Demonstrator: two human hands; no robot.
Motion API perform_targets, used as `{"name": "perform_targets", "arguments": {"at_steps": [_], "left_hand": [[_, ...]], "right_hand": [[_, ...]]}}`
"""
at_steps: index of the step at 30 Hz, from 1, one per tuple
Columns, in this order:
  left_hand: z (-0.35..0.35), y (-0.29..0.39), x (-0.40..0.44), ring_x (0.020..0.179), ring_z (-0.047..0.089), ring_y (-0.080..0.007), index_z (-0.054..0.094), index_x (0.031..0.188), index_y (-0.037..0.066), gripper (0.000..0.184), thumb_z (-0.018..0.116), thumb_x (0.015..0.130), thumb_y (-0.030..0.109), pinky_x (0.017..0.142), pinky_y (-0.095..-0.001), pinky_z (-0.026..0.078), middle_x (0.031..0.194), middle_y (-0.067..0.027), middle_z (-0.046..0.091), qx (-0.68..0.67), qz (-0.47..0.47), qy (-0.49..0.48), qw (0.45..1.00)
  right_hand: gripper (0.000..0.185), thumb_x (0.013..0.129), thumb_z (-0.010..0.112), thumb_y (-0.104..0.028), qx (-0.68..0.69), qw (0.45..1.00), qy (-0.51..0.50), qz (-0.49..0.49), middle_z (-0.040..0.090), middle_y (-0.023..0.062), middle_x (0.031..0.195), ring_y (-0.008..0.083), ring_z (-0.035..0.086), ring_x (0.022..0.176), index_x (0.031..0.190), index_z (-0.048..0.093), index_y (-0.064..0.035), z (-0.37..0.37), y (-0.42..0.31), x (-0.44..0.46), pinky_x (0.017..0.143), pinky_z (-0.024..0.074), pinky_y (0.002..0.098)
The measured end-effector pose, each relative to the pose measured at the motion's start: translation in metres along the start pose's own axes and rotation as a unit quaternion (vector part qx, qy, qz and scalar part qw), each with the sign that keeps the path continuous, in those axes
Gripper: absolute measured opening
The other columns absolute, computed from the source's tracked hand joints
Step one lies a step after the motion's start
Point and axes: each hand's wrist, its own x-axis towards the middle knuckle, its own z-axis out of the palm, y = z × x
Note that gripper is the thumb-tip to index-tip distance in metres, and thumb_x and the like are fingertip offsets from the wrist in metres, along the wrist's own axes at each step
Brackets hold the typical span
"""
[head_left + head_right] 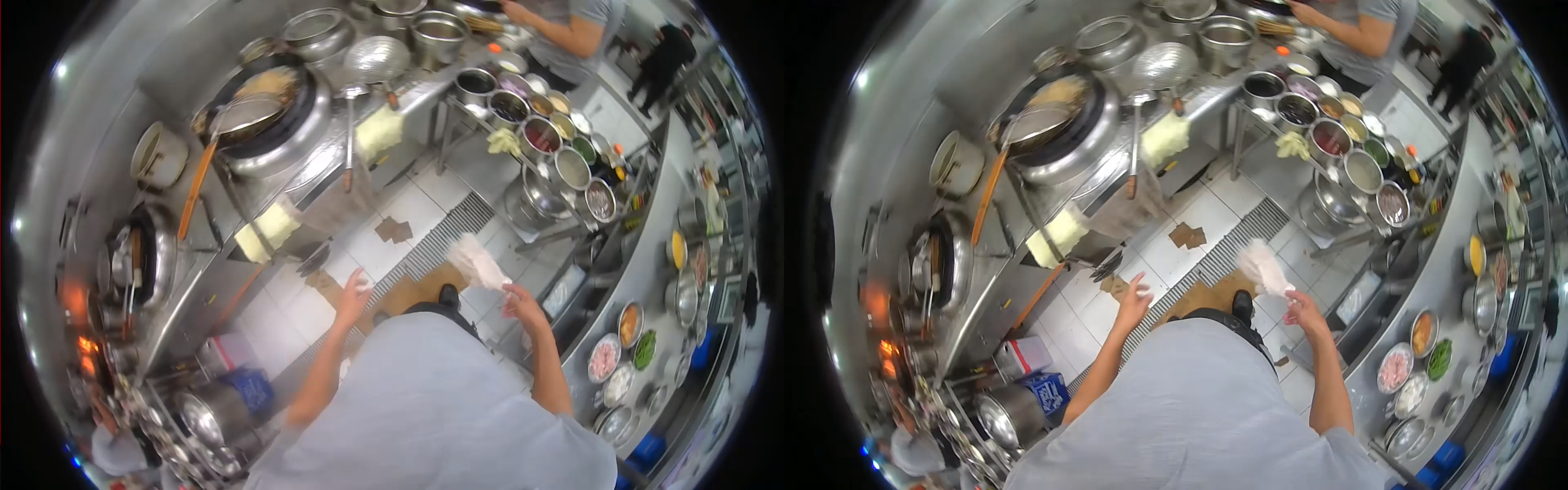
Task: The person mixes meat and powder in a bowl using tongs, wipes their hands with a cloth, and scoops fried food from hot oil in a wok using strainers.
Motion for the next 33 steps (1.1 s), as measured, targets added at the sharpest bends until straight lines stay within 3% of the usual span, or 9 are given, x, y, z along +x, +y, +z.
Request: {"name": "perform_targets", "arguments": {"at_steps": [8,12,14,16,19,21,27,31,33], "left_hand": [[-0.007,0.173,0.019,0.101,0.058,-0.0273,0.053,0.126,0.009,0.041,0.062,0.086,0.016,0.081,-0.0377,0.048,0.111,-0.0129,0.062,0.154,0.379,-0.035,0.912],[-0.048,0.255,-0.039,0.078,0.061,-0.0275,0.064,0.099,0.003,0.022,0.065,0.084,0.019,0.067,-0.037,0.045,0.09,-0.0156,0.065,0.066,0.249,-0.074,0.963],[-0.057,0.261,-0.051,0.07,0.06,-0.0257,0.067,0.092,0.003,0.02,0.065,0.085,0.022,0.063,-0.0345,0.045,0.083,-0.0156,0.064,-0.012,0.227,-0.02,0.974],[-0.049,0.262,-0.06,0.073,0.061,-0.0257,0.065,0.092,0.003,0.026,0.063,0.087,0.029,0.065,-0.0343,0.047,0.086,-0.0159,0.063,0.012,0.328,-0.008,0.945],[-0.031,0.252,-0.064,0.078,0.062,-0.0233,0.062,0.091,0.003,0.032,0.057,0.092,0.036,0.071,-0.0329,0.049,0.089,-0.014,0.064,0.079,0.432,-0.122,0.89],[-0.03,0.246,-0.067,0.081,0.062,-0.021,0.062,0.09,0.004,0.034,0.053,0.094,0.036,0.073,-0.0318,0.05,0.089,-0.0117,0.064,0.117,0.432,-0.234,0.863],[-0.04,0.254,-0.075,0.079,0.063,-0.0175,0.065,0.09,0.003,0.024,0.056,0.095,0.024,0.07,-0.0315,0.049,0.088,-0.0045,0.065,-0.199,0.288,0.012,0.937],[-0.091,0.258,-0.071,0.077,0.061,-0.0273,0.064,0.104,0.006,0.028,0.071,0.077,0.009,0.068,-0.0337,0.048,0.094,-0.0102,0.064,0.169,0.564,0.393,0.706],[-0.109,0.285,-0.085,0.083,0.061,-0.0294,0.062,0.109,0.006,0.036,0.072,0.075,0.009,0.072,-0.0351,0.049,0.101,-0.0128,0.063,0.212,0.551,0.423,0.687]], "right_hand": [[0.046,0.089,0.058,-0.019,0.007,0.884,-0.281,-0.373,0.047,0.0135,0.131,0.0199,0.058,0.1,0.128,0.052,0.0042,0.071,-0.215,-0.099,0.089,0.0459,0.0346],[0.061,0.09,0.057,-0.019,-0.185,0.846,0.064,-0.496,0.044,0.0117,0.137,0.027,0.043,0.125,0.143,0.033,-0.0022,0.117,-0.222,-0.056,0.103,0.0341,0.0363],[0.058,0.092,0.055,-0.026,-0.266,0.829,-0.015,-0.492,0.044,0.0121,0.138,0.027,0.042,0.127,0.142,0.036,-0.0045,0.129,-0.181,0.0,0.105,0.0329,0.0365],[0.055,0.094,0.051,-0.035,0.168,0.939,-0.278,-0.114,0.043,0.0137,0.139,0.0266,0.04,0.131,0.139,0.04,-0.0068,0.188,-0.161,-0.017,0.106,0.0336,0.0385],[0.048,0.097,0.041,-0.043,0.087,0.86,-0.335,-0.375,0.044,0.0154,0.138,0.0283,0.042,0.13,0.132,0.043,-0.0096,0.22,-0.08,0.056,0.107,0.0364,0.0463],[0.044,0.099,0.039,-0.04,0.366,0.797,-0.48,0.019,0.051,0.0118,0.13,0.0274,0.048,0.124,0.13,0.046,-0.0102,0.259,-0.209,-0.072,0.104,0.0402,0.0442],[0.044,0.099,0.039,-0.036,0.204,0.846,-0.444,-0.211,0.053,0.0105,0.128,0.0252,0.052,0.12,0.133,0.044,-0.0094,0.277,-0.202,-0.04,0.101,0.0438,0.0399],[0.046,0.099,0.039,-0.035,-0.051,0.857,-0.211,-0.466,0.052,0.0112,0.13,0.0251,0.053,0.119,0.136,0.042,-0.0089,0.297,-0.187,-0.046,0.1,0.0448,0.0385],[0.047,0.098,0.039,-0.035,0.16,0.873,-0.316,-0.335,0.052,0.012,0.13,0.0253,0.053,0.119,0.137,0.041,-0.008,0.298,-0.207,-0.077,0.1,0.045,0.039]]}}
